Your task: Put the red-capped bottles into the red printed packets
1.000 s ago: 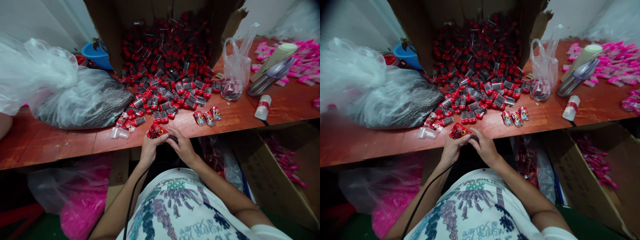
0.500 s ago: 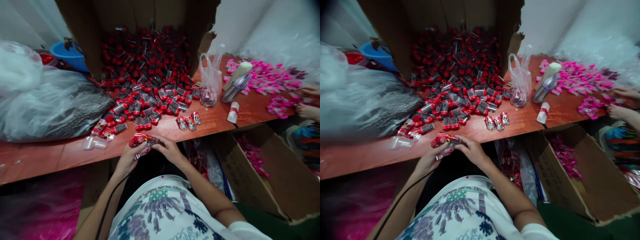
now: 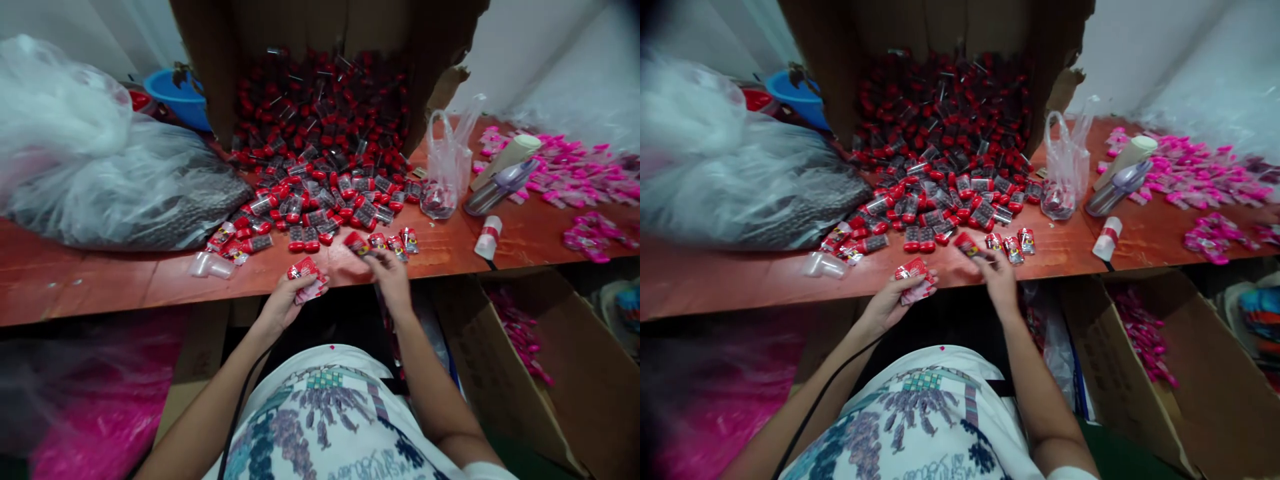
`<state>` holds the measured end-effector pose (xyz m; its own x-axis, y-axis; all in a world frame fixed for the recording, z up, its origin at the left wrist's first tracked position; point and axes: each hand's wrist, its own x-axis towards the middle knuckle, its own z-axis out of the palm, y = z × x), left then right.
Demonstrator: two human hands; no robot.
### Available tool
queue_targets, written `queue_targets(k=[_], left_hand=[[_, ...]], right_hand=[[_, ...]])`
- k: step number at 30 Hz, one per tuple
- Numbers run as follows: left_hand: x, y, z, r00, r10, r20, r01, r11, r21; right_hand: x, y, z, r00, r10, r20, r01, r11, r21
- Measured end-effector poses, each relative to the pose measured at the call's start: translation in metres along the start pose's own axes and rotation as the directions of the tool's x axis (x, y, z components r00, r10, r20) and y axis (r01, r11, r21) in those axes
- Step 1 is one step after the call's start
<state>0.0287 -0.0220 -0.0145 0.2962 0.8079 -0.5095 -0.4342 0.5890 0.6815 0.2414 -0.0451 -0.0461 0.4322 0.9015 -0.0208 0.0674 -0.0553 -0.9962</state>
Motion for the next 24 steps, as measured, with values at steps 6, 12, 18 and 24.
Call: queue_targets(k=[6,12,18,24], left_hand=[[-0.002,0.005,-0.008,0.999,0.002,-0.053,-0.004,0.999,-0.041],[0.002,-0.003,-0.001,0.989,0.122,-0.088,-0.124,0.992,-0.021],[0.000,0.003,-0.010,0.971,0.220,-0.094,-0.223,0.974,-0.032],[0.002,0.006,-0.025,0.965,0.211,-0.154,-0.218,0.975,-0.032]], right_hand=[[0.043,0.011,-0.062,0.911,-0.203,-0.358,0.008,0.878,-0.479],[-0.004,-0.010,0.022,0.965,-0.241,0.106,0.262,0.912,-0.314],[-0.029,-0.012,0.081,0.888,-0.142,0.437,0.216,0.968,-0.124],[-0.009,-0.021,0.074,0.758,-0.233,0.609,0.439,0.873,-0.212]])
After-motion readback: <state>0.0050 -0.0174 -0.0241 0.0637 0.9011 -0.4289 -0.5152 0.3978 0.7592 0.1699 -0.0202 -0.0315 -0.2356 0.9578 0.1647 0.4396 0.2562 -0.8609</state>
